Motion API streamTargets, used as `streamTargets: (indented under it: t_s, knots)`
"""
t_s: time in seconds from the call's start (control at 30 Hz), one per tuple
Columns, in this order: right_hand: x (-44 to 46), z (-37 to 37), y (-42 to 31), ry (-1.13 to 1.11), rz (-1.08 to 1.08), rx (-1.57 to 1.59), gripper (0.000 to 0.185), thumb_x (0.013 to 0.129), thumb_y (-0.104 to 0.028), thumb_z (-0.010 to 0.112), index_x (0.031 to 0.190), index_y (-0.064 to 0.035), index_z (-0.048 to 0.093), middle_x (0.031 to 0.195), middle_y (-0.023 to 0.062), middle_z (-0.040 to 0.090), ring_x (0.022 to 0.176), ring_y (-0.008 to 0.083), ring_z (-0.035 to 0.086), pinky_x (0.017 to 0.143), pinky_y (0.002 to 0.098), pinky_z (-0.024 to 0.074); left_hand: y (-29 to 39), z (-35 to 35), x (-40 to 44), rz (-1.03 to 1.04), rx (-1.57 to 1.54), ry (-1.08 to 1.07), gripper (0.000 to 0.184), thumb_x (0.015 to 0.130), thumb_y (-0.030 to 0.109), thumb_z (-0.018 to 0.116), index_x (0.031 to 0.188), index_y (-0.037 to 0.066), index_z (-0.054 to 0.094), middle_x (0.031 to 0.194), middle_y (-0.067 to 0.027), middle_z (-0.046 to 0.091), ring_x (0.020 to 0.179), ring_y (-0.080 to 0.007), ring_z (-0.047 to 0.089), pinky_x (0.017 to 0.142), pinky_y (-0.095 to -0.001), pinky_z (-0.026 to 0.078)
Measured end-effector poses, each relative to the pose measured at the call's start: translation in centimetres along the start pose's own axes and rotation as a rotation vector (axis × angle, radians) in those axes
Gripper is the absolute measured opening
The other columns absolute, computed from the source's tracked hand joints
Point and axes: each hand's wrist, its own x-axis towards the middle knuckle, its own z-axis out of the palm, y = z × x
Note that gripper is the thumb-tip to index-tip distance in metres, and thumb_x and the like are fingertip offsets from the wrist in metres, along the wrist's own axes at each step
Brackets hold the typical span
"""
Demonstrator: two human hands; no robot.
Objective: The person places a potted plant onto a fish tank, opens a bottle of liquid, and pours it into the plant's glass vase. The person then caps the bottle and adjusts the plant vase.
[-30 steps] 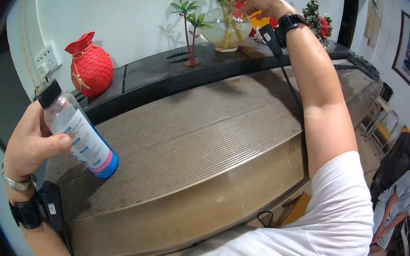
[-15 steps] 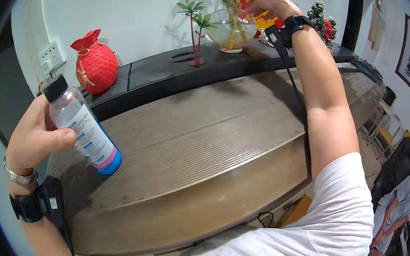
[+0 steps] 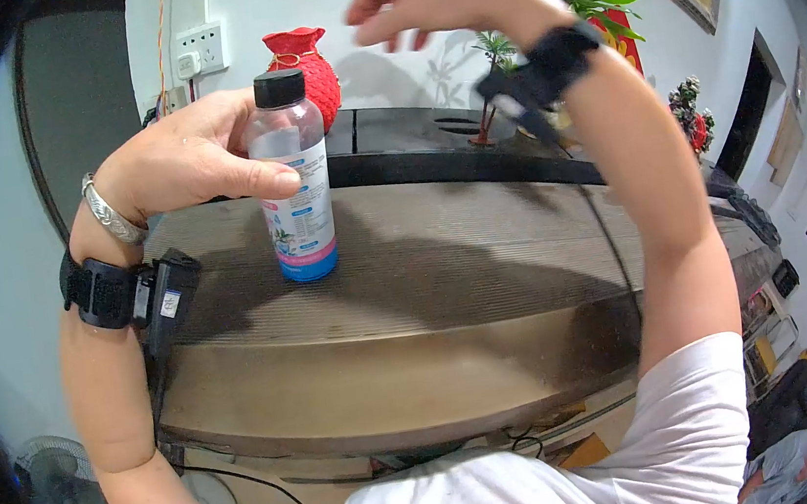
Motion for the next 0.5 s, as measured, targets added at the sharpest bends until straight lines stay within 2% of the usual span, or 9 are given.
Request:
streamTargets:
  t_s: [0.07, 0.1, 0.17, 0.2, 0.27, 0.3, 0.33, 0.4, 0.5]
  knots:
    - [5.1, 2.6, 0.9, 0.129, 0.006, -0.131, 0.057, 0.067, -0.035, 0.07, 0.113, -0.0021, 0.056, 0.08, 0.0124, 0.063, 0.063, 0.0178, 0.061, 0.051, 0.0291, 0.0519, -0.1, 0.2, 0.0, 0.016, -0.116, -0.013, 0.053, 0.068, 0.026, 0.075, 0.104, -0.002, 0.047, 0.088, -0.0029, 0.054, 0.079, -0.0096, 0.049, 0.068, -0.0245, 0.043]
    - [6.5, 3.5, 0.9, 0.132, 0.004, -0.135, 0.057, 0.067, -0.035, 0.07, 0.113, -0.0021, 0.056, 0.08, 0.0124, 0.063, 0.063, 0.0178, 0.061, 0.051, 0.0291, 0.0519, -0.5, 0.1, 0.1, 0.004, -0.118, -0.03, 0.05, 0.071, 0.02, 0.072, 0.108, -0.002, 0.047, 0.091, -0.002, 0.054, 0.082, -0.0099, 0.05, 0.072, -0.0263, 0.044]
    - [8.7, 5.0, 0.5, 0.287, 0.04, -0.187, 0.048, 0.068, -0.031, 0.071, 0.106, -0.0027, 0.059, 0.08, 0.0103, 0.064, 0.061, 0.0164, 0.061, 0.049, 0.0261, 0.0506, -1.7, -0.4, 0.6, -0.009, -0.089, -0.052, 0.049, 0.072, 0.018, 0.071, 0.11, -0.001, 0.046, 0.092, -0.0016, 0.054, 0.084, -0.01, 0.05, 0.075, -0.0269, 0.044]
    - [9.5, 5.5, 0.4, 0.277, 0.087, -0.216, 0.056, 0.066, -0.035, 0.072, 0.108, -0.0011, 0.059, 0.077, 0.0117, 0.064, 0.058, 0.0181, 0.061, 0.049, 0.0269, 0.0511, -2.0, -0.7, 0.6, -0.022, -0.06, -0.074, 0.05, 0.073, 0.017, 0.07, 0.113, 0.0, 0.046, 0.094, -0.0011, 0.054, 0.086, -0.0101, 0.05, 0.077, -0.0275, 0.044]
    - [10.6, 6.2, -0.1, 0.137, 0.205, -0.347, 0.055, 0.066, -0.036, 0.072, 0.107, -0.0017, 0.058, 0.076, 0.0125, 0.064, 0.057, 0.0195, 0.061, 0.049, 0.028, 0.0512, -1.1, -0.5, 0.3, -0.03, -0.052, -0.095, 0.051, 0.074, 0.016, 0.07, 0.115, 0.002, 0.045, 0.096, -0.0013, 0.055, 0.088, -0.0102, 0.05, 0.079, -0.0279, 0.043]
    - [10.8, 6.4, 0.0, 0.163, 0.168, -0.389, 0.047, 0.067, -0.033, 0.071, 0.103, -0.0036, 0.061, 0.076, 0.014, 0.064, 0.057, 0.0202, 0.062, 0.051, 0.0294, 0.0518, -1.3, -0.6, 0.4, -0.026, -0.043, -0.091, 0.052, 0.073, 0.017, 0.07, 0.116, 0.002, 0.045, 0.097, -0.0018, 0.055, 0.088, -0.0104, 0.05, 0.079, -0.0276, 0.043]
    - [11.4, 6.6, 0.5, 0.158, 0.164, -0.393, 0.047, 0.067, -0.033, 0.071, 0.103, -0.0036, 0.061, 0.076, 0.014, 0.064, 0.057, 0.0202, 0.062, 0.051, 0.0294, 0.0518, -1.6, -0.5, 0.4, -0.023, -0.036, -0.088, 0.053, 0.073, 0.017, 0.071, 0.116, 0.001, 0.045, 0.098, -0.0024, 0.056, 0.088, -0.0106, 0.051, 0.079, -0.0274, 0.043]
    - [12.5, 7.0, 1.4, 0.215, 0.214, -0.367, 0.037, 0.067, -0.028, 0.069, 0.095, -0.0042, 0.065, 0.075, 0.0145, 0.065, 0.06, 0.0206, 0.063, 0.055, 0.0303, 0.0522, -2.1, -0.6, 0.5, 0.014, -0.001, -0.053, 0.053, 0.073, 0.019, 0.071, 0.116, 0.001, 0.045, 0.098, -0.0027, 0.056, 0.087, -0.0107, 0.051, 0.079, -0.0272, 0.043]
    - [13.0, 7.3, 2.6, 0.295, 0.201, -0.367, 0.026, 0.067, -0.023, 0.067, 0.087, -0.0065, 0.068, 0.074, 0.013, 0.065, 0.063, 0.0216, 0.064, 0.06, 0.0316, 0.0522, -2.2, -0.7, 0.7, -0.015, -0.045, -0.09, 0.056, 0.072, 0.022, 0.073, 0.115, 0.0, 0.045, 0.097, -0.0023, 0.056, 0.087, -0.0105, 0.051, 0.079, -0.0274, 0.043]
